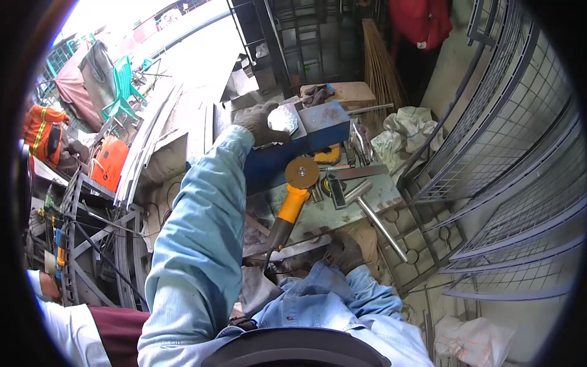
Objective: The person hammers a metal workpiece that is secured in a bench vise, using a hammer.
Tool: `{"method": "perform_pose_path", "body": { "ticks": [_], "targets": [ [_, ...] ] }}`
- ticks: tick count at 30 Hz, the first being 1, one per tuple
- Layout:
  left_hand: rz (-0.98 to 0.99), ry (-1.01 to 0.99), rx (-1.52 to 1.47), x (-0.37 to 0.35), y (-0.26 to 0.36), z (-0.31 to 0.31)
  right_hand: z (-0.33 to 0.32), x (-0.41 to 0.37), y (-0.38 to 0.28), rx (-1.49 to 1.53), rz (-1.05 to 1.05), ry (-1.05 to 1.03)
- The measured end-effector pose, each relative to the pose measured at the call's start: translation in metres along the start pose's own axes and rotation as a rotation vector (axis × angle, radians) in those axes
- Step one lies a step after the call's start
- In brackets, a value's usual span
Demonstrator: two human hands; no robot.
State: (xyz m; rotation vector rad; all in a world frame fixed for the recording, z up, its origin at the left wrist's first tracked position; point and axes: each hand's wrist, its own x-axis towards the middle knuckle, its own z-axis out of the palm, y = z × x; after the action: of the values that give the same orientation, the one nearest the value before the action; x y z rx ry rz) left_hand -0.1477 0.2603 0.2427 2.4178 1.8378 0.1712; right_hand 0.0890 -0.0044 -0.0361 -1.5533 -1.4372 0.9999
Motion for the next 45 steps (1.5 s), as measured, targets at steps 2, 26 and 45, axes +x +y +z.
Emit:
{"method": "perform_pose_path", "body": {
  "ticks": [2, 26, 45],
  "targets": [
    [-0.007, -0.167, 0.103, 0.012, 0.001, 0.003, -0.005, 0.000, 0.000, -0.031, -0.106, 0.043],
    [-0.089, -0.260, 0.138, 0.028, -0.010, 0.000, -0.007, 0.002, -0.012, 0.151, 0.013, 0.047],
    [0.367, 0.118, -1.928, -0.199, 0.044, 0.077, -0.041, 0.049, -0.241, 0.021, -0.914, -0.158]
  ]
}}
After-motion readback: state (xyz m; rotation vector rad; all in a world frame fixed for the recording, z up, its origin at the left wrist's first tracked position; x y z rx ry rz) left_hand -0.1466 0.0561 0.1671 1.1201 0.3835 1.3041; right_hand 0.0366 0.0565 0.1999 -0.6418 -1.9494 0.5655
